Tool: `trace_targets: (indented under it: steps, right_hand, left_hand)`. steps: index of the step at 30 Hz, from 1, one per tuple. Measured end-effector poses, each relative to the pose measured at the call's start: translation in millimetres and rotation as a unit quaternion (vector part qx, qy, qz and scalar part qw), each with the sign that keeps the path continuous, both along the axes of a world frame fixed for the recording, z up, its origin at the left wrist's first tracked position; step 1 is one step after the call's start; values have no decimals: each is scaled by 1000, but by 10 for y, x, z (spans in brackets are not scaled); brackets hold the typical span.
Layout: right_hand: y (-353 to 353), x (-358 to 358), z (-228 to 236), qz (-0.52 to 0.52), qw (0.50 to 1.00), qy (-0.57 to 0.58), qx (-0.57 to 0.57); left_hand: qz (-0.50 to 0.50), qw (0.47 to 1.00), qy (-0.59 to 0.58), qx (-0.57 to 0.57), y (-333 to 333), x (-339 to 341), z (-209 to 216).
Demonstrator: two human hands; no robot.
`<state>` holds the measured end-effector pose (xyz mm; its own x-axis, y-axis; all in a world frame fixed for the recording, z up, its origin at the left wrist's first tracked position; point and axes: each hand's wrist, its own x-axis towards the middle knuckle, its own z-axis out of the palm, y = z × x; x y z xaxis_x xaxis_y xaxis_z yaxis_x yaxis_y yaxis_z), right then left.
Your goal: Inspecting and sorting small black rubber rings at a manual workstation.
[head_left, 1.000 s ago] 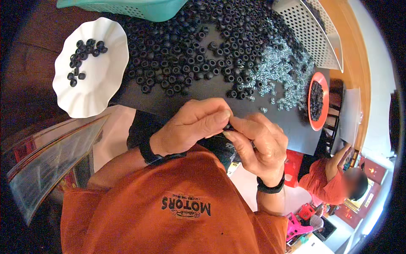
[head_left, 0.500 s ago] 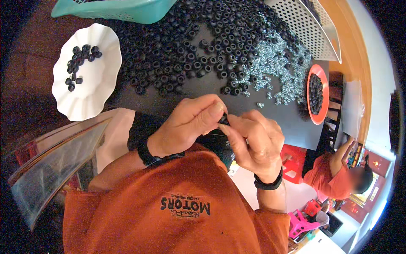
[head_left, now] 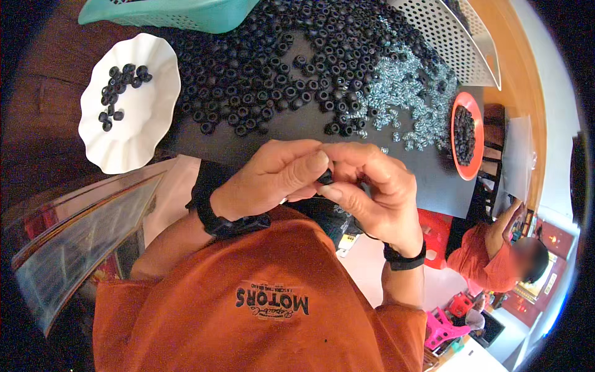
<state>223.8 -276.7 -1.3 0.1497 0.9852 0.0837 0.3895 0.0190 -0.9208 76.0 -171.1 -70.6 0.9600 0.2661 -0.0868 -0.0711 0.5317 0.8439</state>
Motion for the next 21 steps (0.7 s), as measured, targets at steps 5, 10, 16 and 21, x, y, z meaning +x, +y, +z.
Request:
trace_targets:
  steps: [5,10,16,21]
  right_hand:
    - [-5,-26,-83,0,988,145,-49]
    - [87,-110,-57,-36,960,261,-96]
    - [-72,9,114,-27,989,129,-73]
    - [35,50,66,50,996,-59,41]
  left_hand:
    - [5,996,-62,-65,-67,50,-32]
    - [94,993,-53,38,-31,48,-48]
    - [67,996,-64,-17,-38,35,-6]
    - [47,997,-63,-11,-51,44,26]
